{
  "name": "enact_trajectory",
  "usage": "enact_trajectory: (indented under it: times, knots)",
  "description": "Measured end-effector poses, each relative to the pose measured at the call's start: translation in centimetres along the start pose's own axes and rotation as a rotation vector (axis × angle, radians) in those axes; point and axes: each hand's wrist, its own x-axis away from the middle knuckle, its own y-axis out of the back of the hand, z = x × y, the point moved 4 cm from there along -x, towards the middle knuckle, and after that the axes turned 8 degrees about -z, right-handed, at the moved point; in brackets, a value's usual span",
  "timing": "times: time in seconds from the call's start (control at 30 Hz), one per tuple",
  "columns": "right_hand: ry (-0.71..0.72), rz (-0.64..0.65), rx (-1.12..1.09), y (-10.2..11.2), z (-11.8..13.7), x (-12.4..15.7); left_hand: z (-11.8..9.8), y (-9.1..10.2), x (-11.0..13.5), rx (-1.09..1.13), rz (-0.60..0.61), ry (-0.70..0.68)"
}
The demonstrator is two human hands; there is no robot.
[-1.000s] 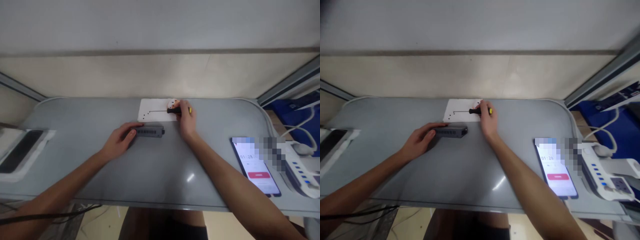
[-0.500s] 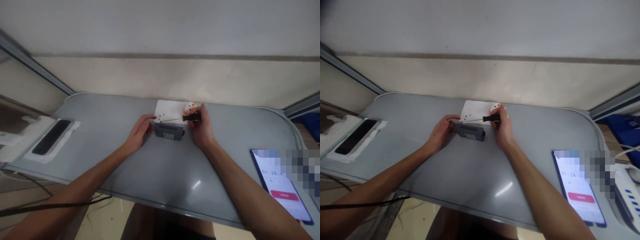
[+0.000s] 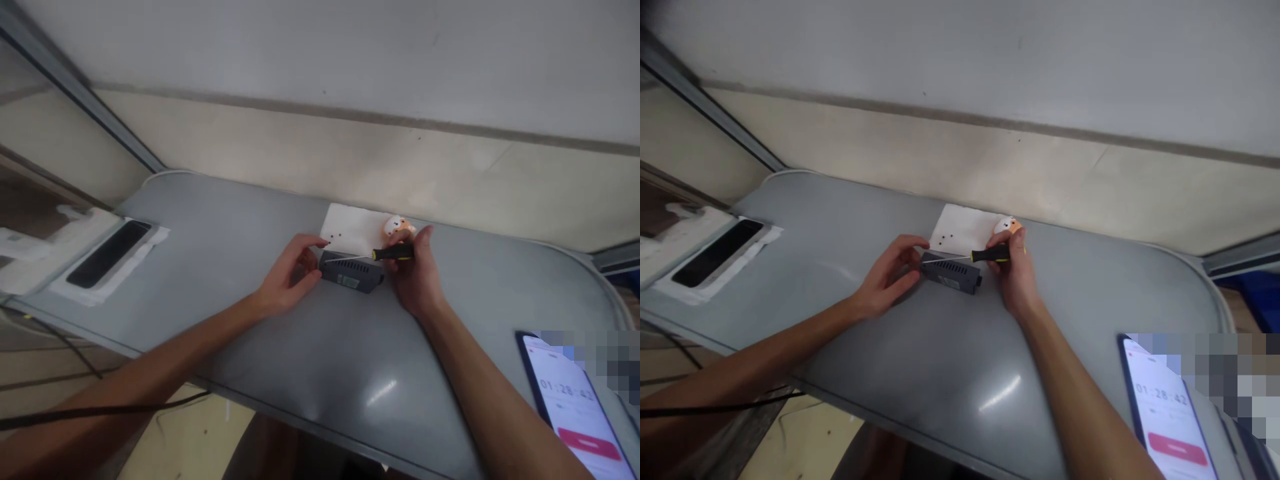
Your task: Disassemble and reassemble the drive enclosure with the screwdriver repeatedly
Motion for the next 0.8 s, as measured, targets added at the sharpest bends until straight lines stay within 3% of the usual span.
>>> enact_trajectory:
  times: [0.2,0.4,0.8]
  knots:
    - [0.013,-0.031,0.029,0.2,-0.1,-0.2,-0.8,-0.4,0.6,-0.092,-0.016,-0.140]
    - [-0.003,-0.029,0.045,0.2,0.1,-0.2,-1.0,-0.4,0.6,-0.166,-0.089,-0.186]
    - [-0.014,-0.012,0.047,0.1,0.1,-0.1,-1.3,-0.6,0.5,-0.184,-0.118,-0.234]
